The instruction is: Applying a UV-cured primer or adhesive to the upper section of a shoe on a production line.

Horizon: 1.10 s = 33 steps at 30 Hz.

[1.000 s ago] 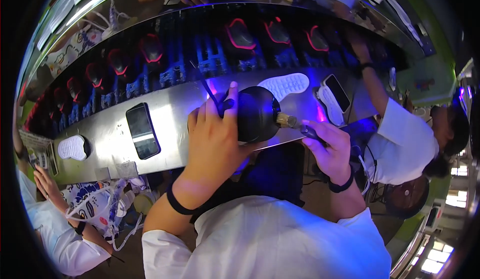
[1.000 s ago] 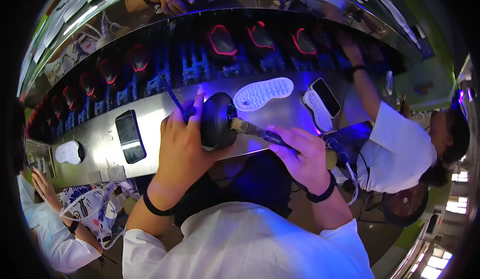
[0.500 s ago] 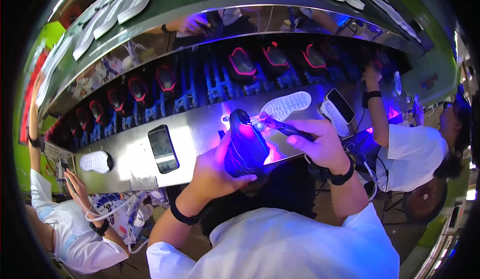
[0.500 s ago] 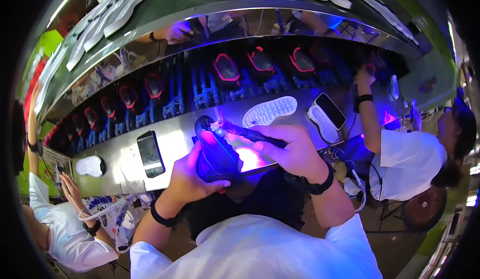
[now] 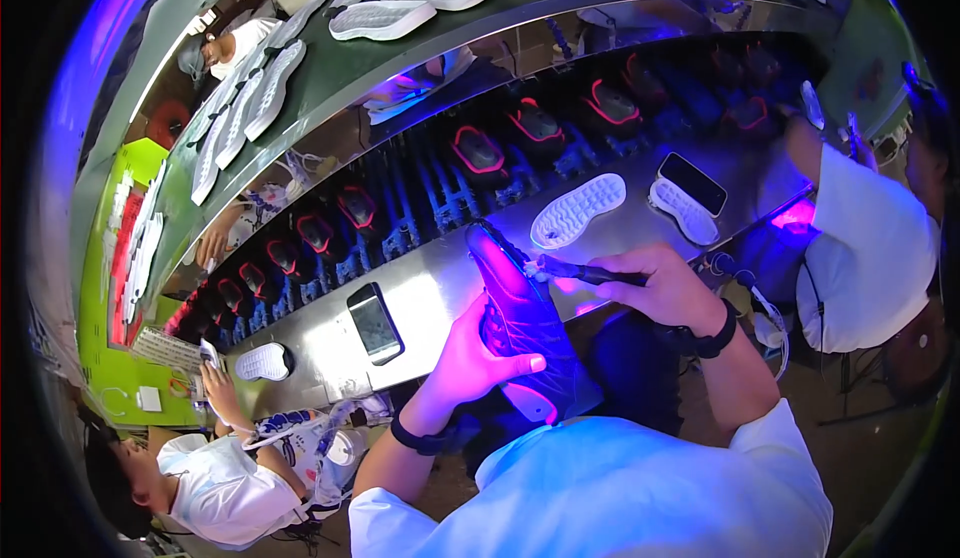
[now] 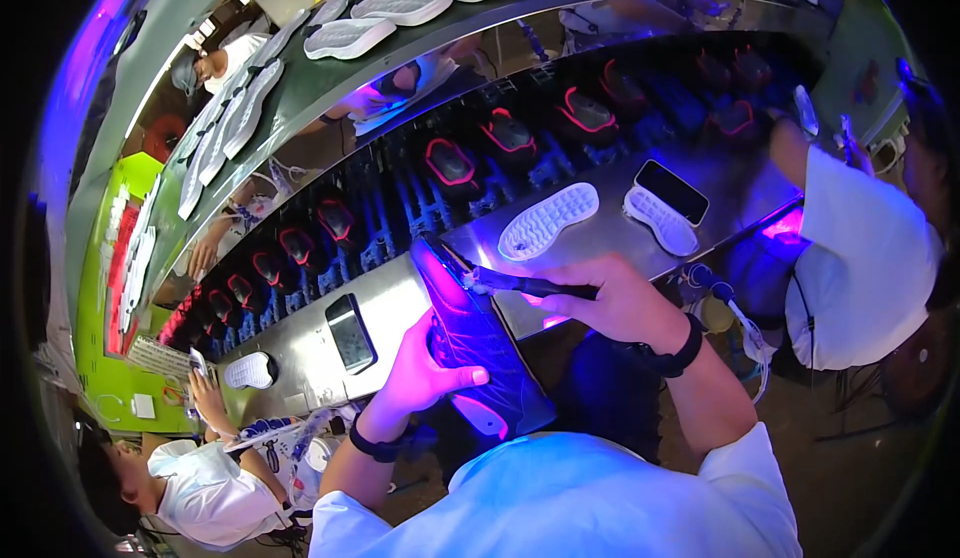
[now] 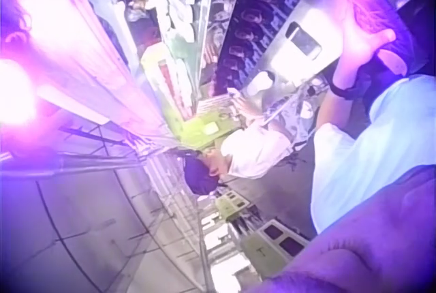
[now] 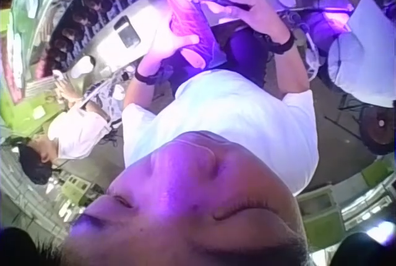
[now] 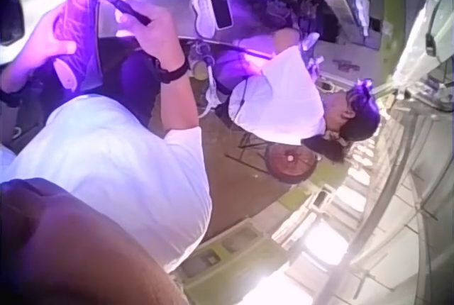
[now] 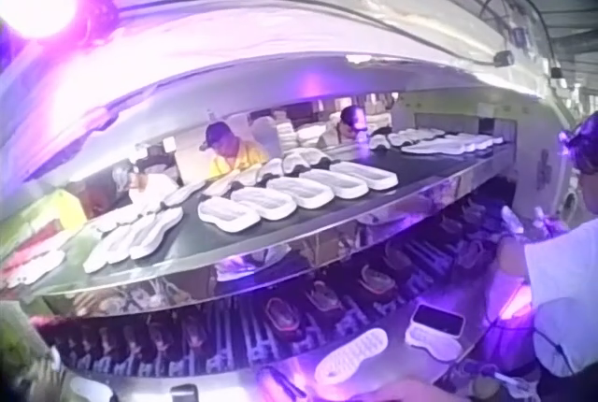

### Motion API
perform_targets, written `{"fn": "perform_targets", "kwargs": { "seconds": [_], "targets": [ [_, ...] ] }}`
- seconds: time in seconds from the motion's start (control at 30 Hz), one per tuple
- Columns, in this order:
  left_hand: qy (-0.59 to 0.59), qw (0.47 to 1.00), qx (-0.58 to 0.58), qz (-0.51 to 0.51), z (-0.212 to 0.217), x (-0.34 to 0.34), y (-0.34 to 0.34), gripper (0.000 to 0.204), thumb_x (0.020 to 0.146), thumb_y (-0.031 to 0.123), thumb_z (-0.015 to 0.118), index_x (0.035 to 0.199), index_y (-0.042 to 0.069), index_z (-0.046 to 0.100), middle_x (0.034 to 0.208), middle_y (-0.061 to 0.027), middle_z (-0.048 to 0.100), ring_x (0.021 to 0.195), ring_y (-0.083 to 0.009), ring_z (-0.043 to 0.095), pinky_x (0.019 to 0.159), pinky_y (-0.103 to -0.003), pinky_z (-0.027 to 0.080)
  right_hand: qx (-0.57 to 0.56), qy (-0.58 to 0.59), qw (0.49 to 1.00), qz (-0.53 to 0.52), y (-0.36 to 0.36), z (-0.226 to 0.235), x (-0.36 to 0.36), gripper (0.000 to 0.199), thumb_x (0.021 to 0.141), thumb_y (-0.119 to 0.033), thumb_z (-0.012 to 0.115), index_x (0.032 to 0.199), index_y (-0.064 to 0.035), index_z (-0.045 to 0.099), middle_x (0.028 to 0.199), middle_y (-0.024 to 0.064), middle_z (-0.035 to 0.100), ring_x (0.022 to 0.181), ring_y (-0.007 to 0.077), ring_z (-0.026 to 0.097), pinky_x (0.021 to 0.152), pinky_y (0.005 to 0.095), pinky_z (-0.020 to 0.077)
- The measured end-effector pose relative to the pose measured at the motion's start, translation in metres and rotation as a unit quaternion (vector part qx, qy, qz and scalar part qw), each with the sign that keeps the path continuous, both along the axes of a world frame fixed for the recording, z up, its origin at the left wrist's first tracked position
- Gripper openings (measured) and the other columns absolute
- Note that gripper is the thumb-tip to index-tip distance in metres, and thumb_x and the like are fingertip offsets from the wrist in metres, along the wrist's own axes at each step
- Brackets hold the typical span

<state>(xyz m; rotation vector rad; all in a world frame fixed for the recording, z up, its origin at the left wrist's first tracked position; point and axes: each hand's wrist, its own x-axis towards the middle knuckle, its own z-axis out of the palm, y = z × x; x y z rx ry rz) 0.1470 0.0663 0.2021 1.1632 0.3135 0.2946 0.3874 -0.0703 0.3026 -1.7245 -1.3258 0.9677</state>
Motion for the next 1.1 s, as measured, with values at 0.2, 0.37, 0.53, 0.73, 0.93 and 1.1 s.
{"fn": "perform_targets", "kwargs": {
  "seconds": [0.2,0.37,0.53,0.73,0.93,1.1],
  "targets": [
    [0.015,0.987,-0.160,-0.020,-0.010,-0.006,0.005,0.077,0.081,0.014,0.087,0.143,-0.001,0.044,0.130,-0.0125,0.062,0.118,-0.0226,0.063,0.104,-0.040,0.051,0.005,-0.017,0.999,-0.030,-0.007,-0.033,-0.004,0.034,0.091,-0.009,0.076,0.125,-0.0034,0.071,0.098,0.0066,0.077,0.084,0.0091,0.066,0.080,0.0272,0.0528],
    [-0.007,0.979,-0.205,-0.006,-0.013,-0.003,0.018,0.071,0.087,0.014,0.081,0.144,-0.002,0.041,0.132,-0.0143,0.060,0.120,-0.0244,0.062,0.104,-0.041,0.052,-0.077,0.020,0.996,-0.042,-0.030,-0.042,-0.017,0.034,0.092,-0.009,0.075,0.125,-0.0029,0.071,0.111,0.0091,0.075,0.101,0.0140,0.066,0.093,0.0314,0.0502],
    [-0.010,0.992,-0.122,0.018,0.010,0.014,0.045,0.068,0.087,0.011,0.080,0.142,-0.003,0.043,0.129,-0.0143,0.061,0.118,-0.0240,0.063,0.102,-0.041,0.053,-0.028,-0.007,0.999,0.032,-0.036,-0.007,0.001,0.038,0.090,-0.013,0.075,0.127,-0.0034,0.070,0.119,0.0112,0.074,0.113,0.0204,0.067,0.102,0.0347,0.0480],
    [-0.015,0.990,-0.108,0.090,0.030,-0.011,0.066,0.072,0.088,0.014,0.080,0.145,-0.005,0.040,0.129,-0.0166,0.060,0.117,-0.0279,0.064,0.102,-0.042,0.053,0.008,0.008,0.999,0.033,0.033,-0.018,0.010,0.038,0.091,-0.017,0.077,0.124,0.0008,0.070,0.118,0.0125,0.073,0.107,0.0186,0.066,0.099,0.0342,0.0477],
    [0.007,0.989,-0.091,0.119,0.038,-0.006,0.075,0.060,0.091,0.011,0.076,0.141,-0.005,0.045,0.125,-0.0157,0.063,0.112,-0.0255,0.067,0.098,-0.040,0.055,-0.018,-0.021,0.996,0.088,-0.008,0.007,0.021,0.035,0.088,-0.016,0.080,0.119,-0.0005,0.073,0.100,0.0126,0.077,0.091,0.0180,0.071,0.085,0.0324,0.0531],
    [0.014,0.989,-0.112,0.097,0.038,0.005,0.083,0.056,0.093,0.012,0.074,0.139,-0.004,0.047,0.123,-0.0154,0.065,0.109,-0.0242,0.068,0.097,-0.039,0.055,0.016,-0.068,0.997,-0.019,-0.038,-0.001,0.002,0.035,0.085,-0.013,0.081,0.117,-0.0033,0.074,0.096,0.0117,0.077,0.084,0.0202,0.073,0.080,0.0304,0.0544]
  ]
}}
